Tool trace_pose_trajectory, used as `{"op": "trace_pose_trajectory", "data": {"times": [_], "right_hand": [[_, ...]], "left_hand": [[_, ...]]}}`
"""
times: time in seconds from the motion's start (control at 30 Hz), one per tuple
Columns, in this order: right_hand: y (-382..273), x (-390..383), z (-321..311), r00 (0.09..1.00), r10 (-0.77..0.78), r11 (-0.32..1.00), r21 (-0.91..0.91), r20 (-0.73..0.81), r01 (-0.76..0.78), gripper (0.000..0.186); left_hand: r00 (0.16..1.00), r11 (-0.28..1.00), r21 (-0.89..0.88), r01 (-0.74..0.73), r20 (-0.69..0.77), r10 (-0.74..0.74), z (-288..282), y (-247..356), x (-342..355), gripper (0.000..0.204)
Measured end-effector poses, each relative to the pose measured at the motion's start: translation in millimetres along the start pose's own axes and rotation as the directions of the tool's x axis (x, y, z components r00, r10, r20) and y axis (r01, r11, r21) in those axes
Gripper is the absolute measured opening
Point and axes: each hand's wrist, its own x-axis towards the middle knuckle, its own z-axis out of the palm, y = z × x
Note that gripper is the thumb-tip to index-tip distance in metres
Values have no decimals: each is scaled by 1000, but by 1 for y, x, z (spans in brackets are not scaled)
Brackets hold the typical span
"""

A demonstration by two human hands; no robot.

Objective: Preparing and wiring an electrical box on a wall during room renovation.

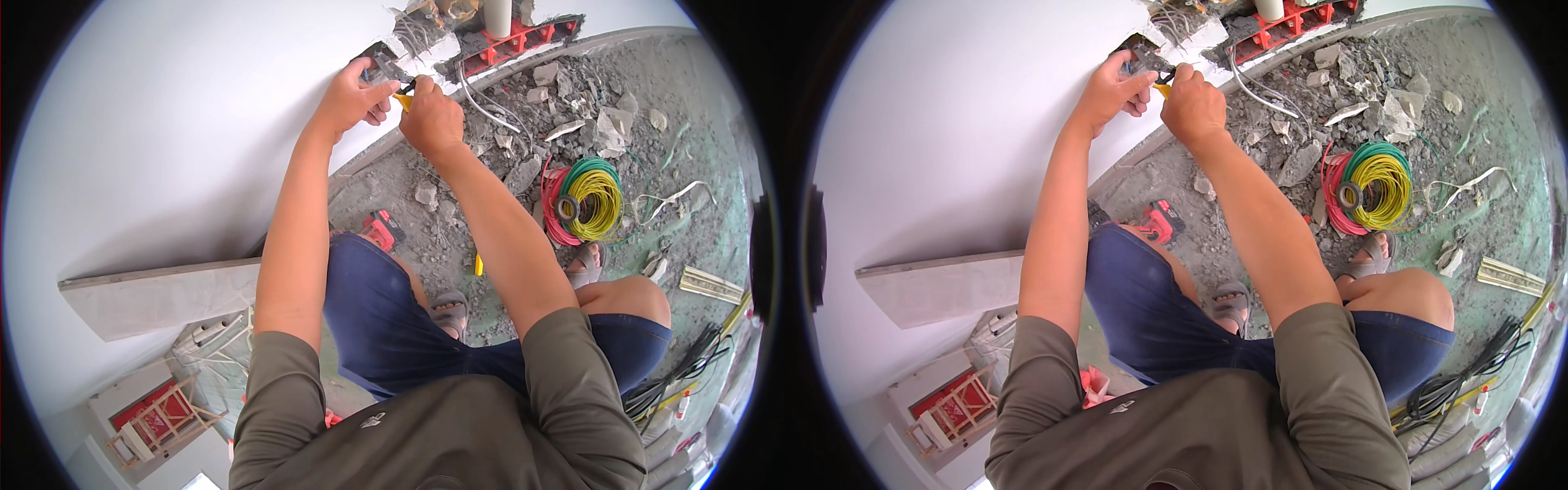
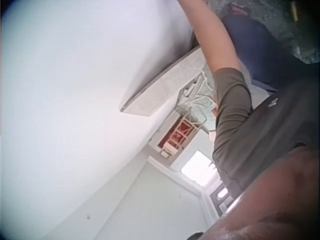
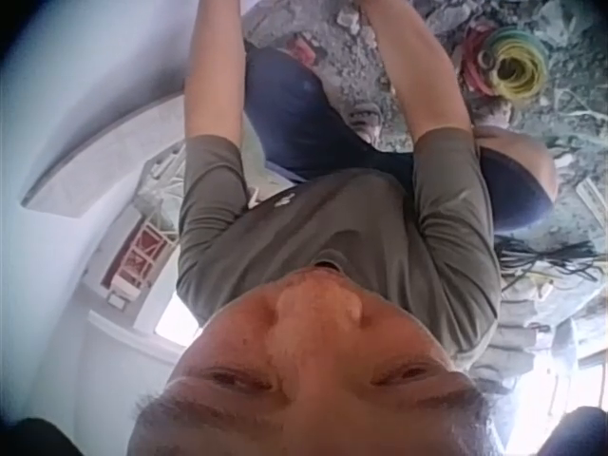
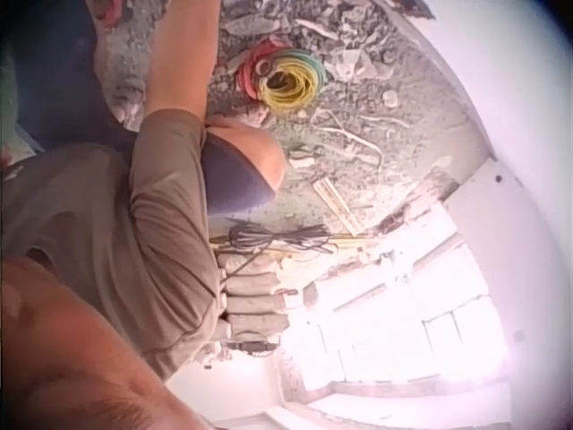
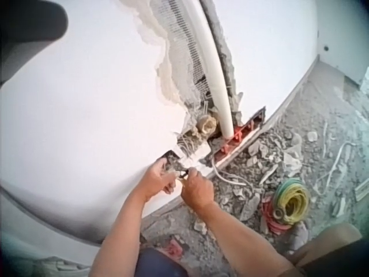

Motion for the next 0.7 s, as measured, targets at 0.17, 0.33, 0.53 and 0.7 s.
{"op": "trace_pose_trajectory", "data": {"times": [0.17,0.33,0.53,0.7], "right_hand": [[3,-2,0,999,-29,997,73,-30,31,40],[-2,-8,-6,988,79,962,250,131,-110,42],[9,-12,6,966,112,807,546,231,-224,45],[-1,-18,3,903,388,309,897,185,-316,43]], "left_hand": [[995,999,27,45,84,-47,0,-1,11,53],[981,991,88,100,157,-113,-9,1,11,41],[995,988,141,67,61,-76,2,-4,14,41],[974,885,465,5,-204,102,23,-3,19,45]]}}
